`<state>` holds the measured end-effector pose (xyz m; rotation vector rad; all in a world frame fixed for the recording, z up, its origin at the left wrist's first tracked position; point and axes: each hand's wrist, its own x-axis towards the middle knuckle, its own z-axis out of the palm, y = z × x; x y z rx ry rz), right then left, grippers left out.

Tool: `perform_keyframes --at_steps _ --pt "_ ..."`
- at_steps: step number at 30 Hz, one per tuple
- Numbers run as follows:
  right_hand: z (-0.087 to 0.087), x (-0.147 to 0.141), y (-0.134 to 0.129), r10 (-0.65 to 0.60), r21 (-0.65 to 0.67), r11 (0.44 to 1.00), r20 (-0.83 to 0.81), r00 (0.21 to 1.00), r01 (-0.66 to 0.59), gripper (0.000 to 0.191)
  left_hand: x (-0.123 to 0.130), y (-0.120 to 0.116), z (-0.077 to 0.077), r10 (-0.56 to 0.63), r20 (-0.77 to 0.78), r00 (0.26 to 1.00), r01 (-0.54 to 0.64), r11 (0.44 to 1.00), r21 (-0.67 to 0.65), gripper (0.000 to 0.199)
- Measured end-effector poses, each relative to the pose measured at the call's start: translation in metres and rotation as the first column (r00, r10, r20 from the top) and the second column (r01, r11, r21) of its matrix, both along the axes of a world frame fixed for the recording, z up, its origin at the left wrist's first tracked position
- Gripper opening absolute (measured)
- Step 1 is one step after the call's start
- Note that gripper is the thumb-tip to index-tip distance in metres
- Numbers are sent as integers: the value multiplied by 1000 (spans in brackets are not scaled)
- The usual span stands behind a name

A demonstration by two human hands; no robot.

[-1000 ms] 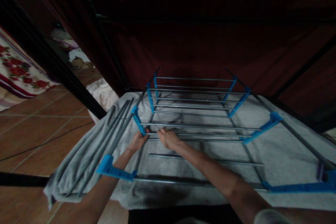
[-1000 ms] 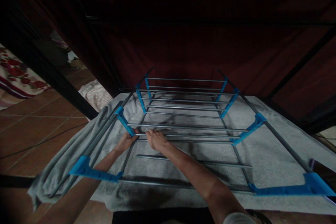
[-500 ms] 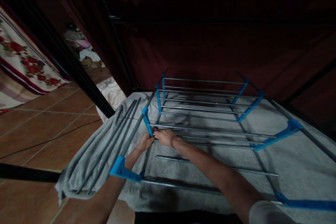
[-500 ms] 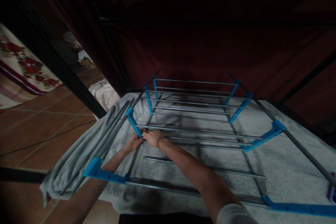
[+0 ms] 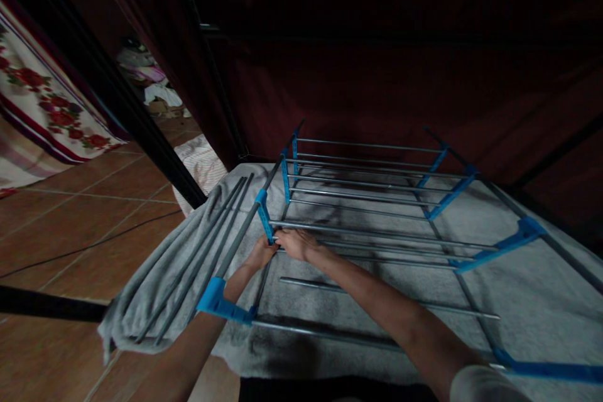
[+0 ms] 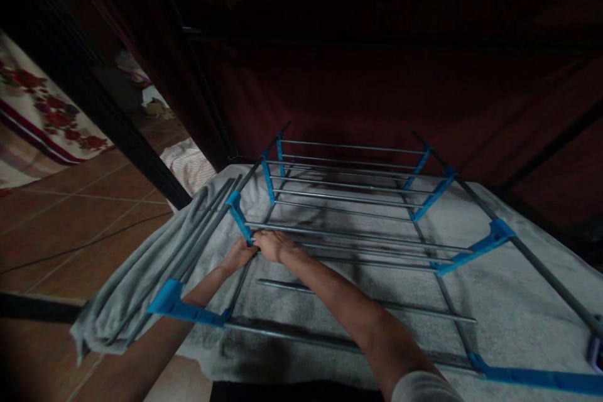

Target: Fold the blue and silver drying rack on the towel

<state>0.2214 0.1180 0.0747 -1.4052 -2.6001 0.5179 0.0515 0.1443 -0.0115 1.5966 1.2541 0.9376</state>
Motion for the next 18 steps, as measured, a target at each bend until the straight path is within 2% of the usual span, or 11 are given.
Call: perform_keyframes --at_steps 9,18 --pt "1 0 3 -14 24 1000 -21 1000 14 26 1 1 -3 12 -14 1000 -12 1000 -2 10" --pt "5 -3 5 -19 11 1000 27 999 19 31 1 0 3 7 -52 999 -5 999 41 10"
